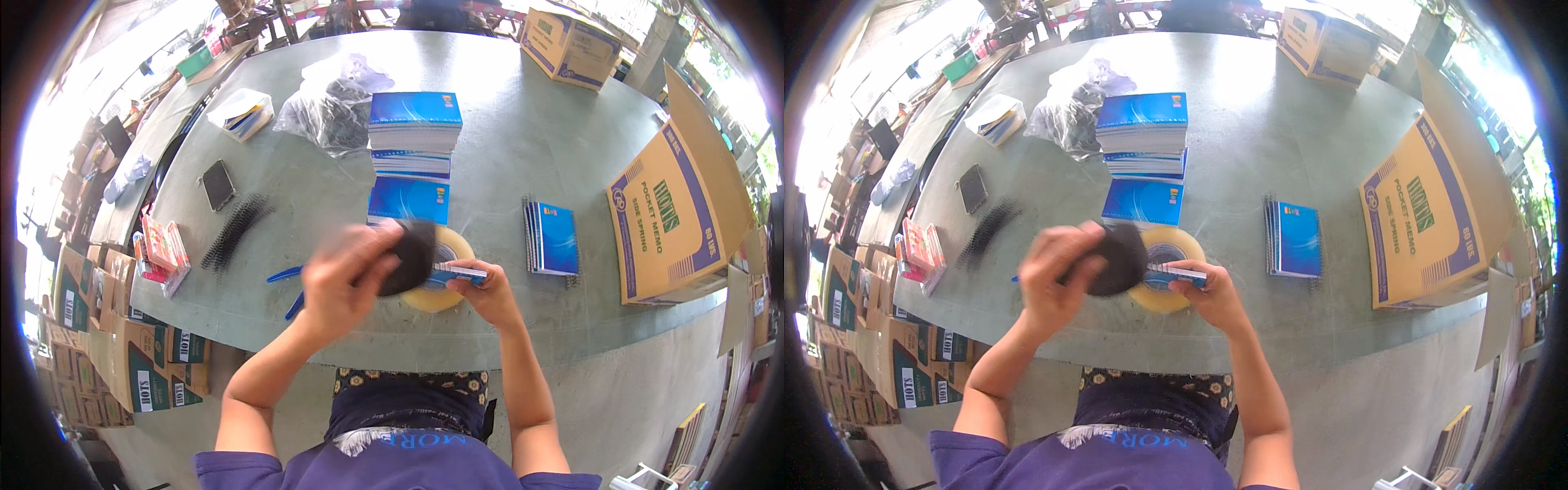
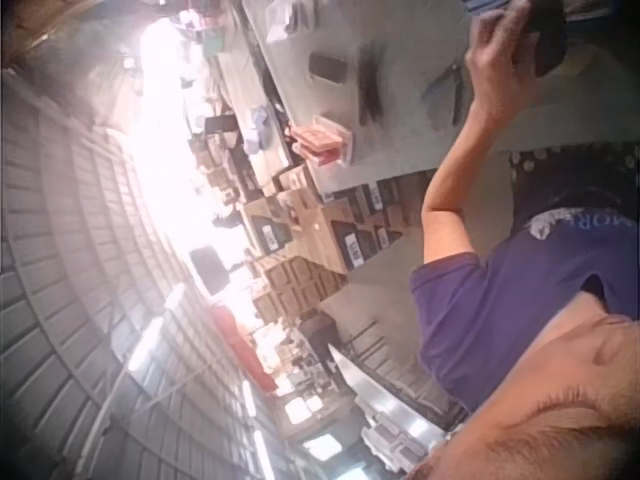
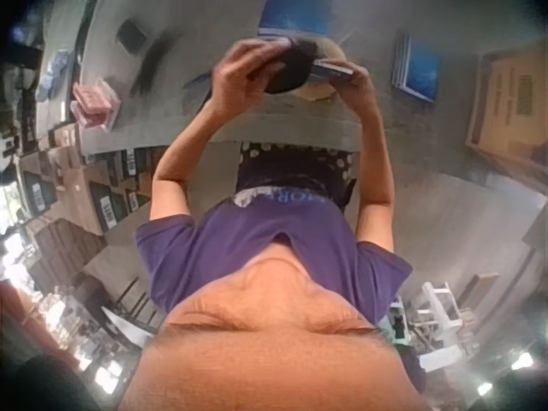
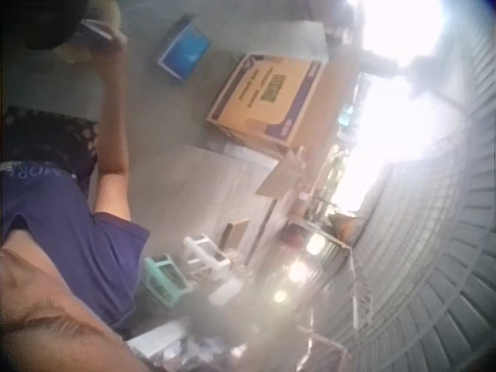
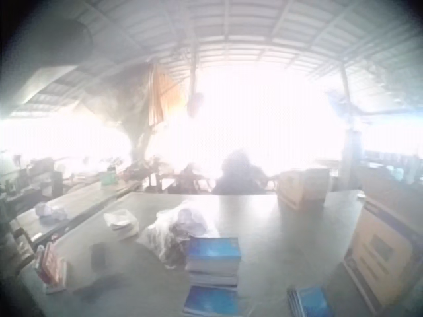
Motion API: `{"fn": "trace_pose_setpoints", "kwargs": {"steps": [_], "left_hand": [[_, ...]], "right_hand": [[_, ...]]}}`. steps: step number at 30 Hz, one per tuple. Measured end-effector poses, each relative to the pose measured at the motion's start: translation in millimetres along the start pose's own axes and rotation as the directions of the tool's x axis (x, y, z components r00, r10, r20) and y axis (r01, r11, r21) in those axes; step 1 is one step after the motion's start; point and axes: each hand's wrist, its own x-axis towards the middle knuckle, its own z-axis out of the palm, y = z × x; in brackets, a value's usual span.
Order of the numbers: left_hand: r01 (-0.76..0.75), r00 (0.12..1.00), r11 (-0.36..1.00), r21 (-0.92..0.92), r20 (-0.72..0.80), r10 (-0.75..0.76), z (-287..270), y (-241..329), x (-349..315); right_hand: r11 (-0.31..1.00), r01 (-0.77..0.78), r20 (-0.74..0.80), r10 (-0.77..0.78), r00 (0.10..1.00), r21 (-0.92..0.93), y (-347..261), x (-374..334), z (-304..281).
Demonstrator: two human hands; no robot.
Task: The person assembles spiral-bound notebooks by inserting metal wire spirals into the punched holes of the covers and pages. They use pliers to bend and secure the spiral ends, then place each completed notebook into a clear plastic sleeve. The process is repeated for multiple notebooks.
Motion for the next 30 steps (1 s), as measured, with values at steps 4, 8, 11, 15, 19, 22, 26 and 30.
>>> {"fn": "trace_pose_setpoints", "kwargs": {"steps": [4, 8, 11, 15, 19, 22, 26, 30], "left_hand": [[0.022, 0.952, 0.999, -0.048, 0.305, -0.007, 22, 4, -14], [0.042, 0.998, 0.999, -0.010, -0.050, -0.043, 10, 10, 11], [0.068, 0.963, 0.993, -0.099, 0.266, -0.040, 26, 8, -9], [0.060, 0.972, 0.996, -0.063, 0.232, -0.044, 24, 9, 2], [0.287, 0.868, 0.944, -0.165, 0.461, -0.183, 22, 1, -48], [0.604, 0.730, 0.793, -0.079, 0.455, -0.510, -12, -35, -75], [0.161, 0.935, 0.921, 0.354, 0.245, -0.258, -22, -47, -85], [-0.246, 0.965, 0.903, 0.351, 0.177, 0.194, -15, -14, -51]], "right_hand": [[0.992, 0.013, -0.011, -0.012, 1.000, 0.125, 15, -3, 5], [0.998, -0.009, 0.033, 0.007, 0.999, 0.069, 16, -5, 4], [0.998, 0.024, 0.057, -0.027, 0.998, 0.061, 16, -3, 2], [0.997, -0.035, 0.094, 0.029, 0.995, 0.061, 16, -3, 1], [0.996, 0.053, 0.089, -0.059, 0.994, 0.073, -2, -1, 7], [0.985, 0.061, 0.059, -0.071, 0.996, 0.163, -3, 0, 13], [0.979, 0.121, 0.007, -0.124, 0.992, 0.162, -8, 1, 15], [0.977, 0.135, -0.018, -0.134, 0.991, 0.163, -21, -2, 15]]}}
